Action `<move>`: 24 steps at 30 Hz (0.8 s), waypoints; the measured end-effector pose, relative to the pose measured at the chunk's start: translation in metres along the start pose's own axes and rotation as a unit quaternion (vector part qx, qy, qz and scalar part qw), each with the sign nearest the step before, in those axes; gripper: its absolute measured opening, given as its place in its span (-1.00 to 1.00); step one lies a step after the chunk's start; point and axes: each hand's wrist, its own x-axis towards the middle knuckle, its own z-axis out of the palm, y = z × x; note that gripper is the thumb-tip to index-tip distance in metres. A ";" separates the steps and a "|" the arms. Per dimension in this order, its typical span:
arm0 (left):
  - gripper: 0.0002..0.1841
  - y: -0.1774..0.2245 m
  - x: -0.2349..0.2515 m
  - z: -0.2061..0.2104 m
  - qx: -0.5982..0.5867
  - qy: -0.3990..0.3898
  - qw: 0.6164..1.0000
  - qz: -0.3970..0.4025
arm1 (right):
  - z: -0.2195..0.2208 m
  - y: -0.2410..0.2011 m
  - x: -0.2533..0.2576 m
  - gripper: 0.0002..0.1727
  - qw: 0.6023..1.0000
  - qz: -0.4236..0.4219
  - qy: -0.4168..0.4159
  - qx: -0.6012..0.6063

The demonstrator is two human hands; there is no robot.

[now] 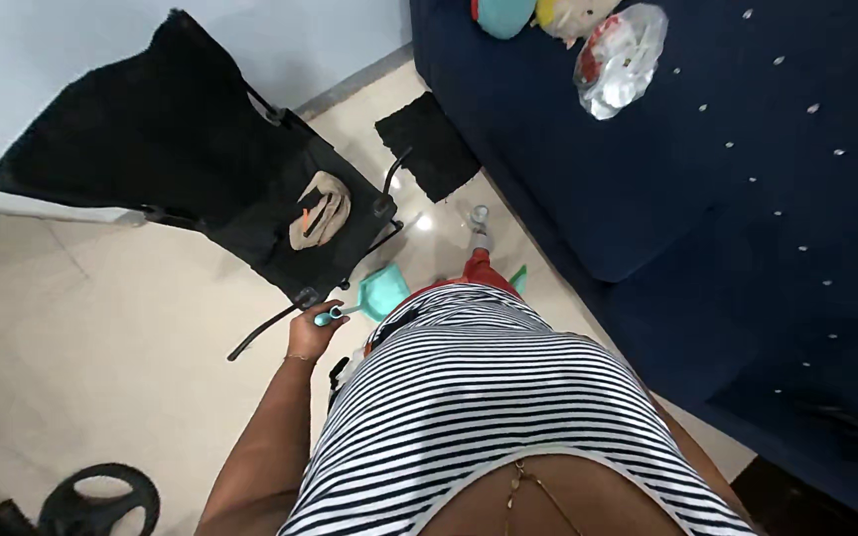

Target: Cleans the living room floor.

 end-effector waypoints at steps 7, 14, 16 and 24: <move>-0.60 0.017 0.006 -0.002 0.048 -0.029 0.998 0.021 | 0.013 -0.016 0.007 -0.27 0.968 0.233 0.083 0.036; -0.60 0.018 0.005 0.002 0.058 -0.023 0.997 0.041 | 0.019 -0.012 -0.010 -0.47 0.956 0.253 0.080 0.129; -0.60 0.015 0.003 0.003 0.045 -0.013 0.998 0.051 | 0.020 -0.006 -0.011 -0.66 0.956 0.274 0.075 0.069; -0.61 0.007 -0.020 0.013 -0.002 0.029 0.997 0.066 | 0.013 0.006 0.002 -0.78 0.952 0.303 0.047 -0.004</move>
